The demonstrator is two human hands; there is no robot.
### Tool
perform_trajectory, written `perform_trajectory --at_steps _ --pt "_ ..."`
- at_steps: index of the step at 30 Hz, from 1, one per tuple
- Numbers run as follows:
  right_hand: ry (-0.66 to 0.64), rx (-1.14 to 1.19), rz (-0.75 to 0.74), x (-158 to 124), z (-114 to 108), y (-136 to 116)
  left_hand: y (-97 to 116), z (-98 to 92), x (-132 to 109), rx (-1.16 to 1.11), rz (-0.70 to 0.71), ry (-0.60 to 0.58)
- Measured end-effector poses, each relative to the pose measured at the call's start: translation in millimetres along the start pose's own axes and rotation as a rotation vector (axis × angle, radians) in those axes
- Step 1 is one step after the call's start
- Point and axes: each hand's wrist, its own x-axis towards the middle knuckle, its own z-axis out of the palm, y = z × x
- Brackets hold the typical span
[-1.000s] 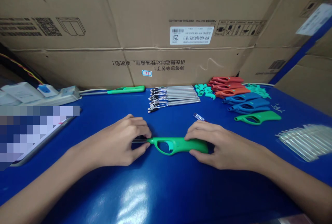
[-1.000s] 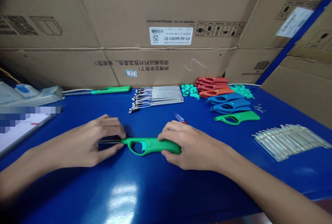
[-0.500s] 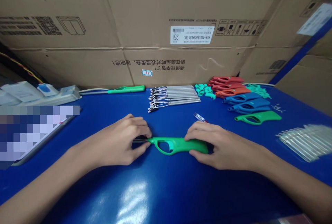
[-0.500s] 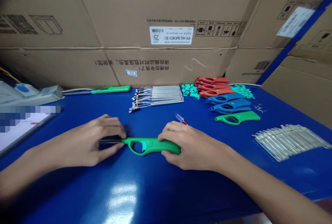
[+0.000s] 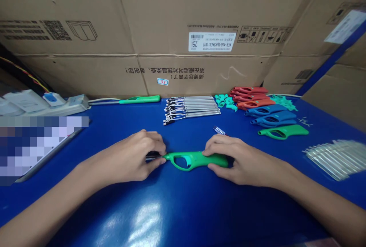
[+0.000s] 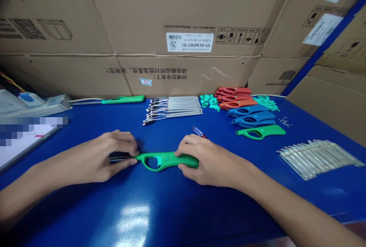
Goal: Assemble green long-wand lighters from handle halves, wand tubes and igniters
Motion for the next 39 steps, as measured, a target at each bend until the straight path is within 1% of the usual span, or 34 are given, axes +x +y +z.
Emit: perform_trajectory --at_steps 3,10,16,21,25,32,35,39 --pt "0.001 0.017 0.019 0.2 0.9 -0.7 -0.7 1.8 0.1 -0.019 -0.025 0.01" --pt "0.013 0.024 0.005 0.1 3.3 -1.6 -0.9 4.5 1.0 -0.051 -0.071 0.006" --pt "-0.038 -0.02 0.04 -2.7 2.3 -4.7 3.2 2.6 1.2 -0.026 -0.095 -0.016" --pt "-0.053 -0.057 0.047 -3.2 0.1 -7.4 4.0 2.9 1.4 0.032 -0.077 -0.034" --pt "-0.041 -0.081 0.027 -1.6 0.5 -3.3 3.4 3.1 1.6 0.079 -0.051 -0.014" --pt "-0.022 -0.14 -0.015 0.4 1.4 0.8 4.2 2.0 1.8 0.13 -0.029 -0.035" --pt "-0.019 -0.183 -0.026 0.2 1.5 0.1 3.3 3.7 1.5 0.182 -0.011 -0.005" --pt "0.047 -0.277 -0.052 0.3 4.0 2.0 1.9 6.4 1.3 0.266 0.043 0.065"
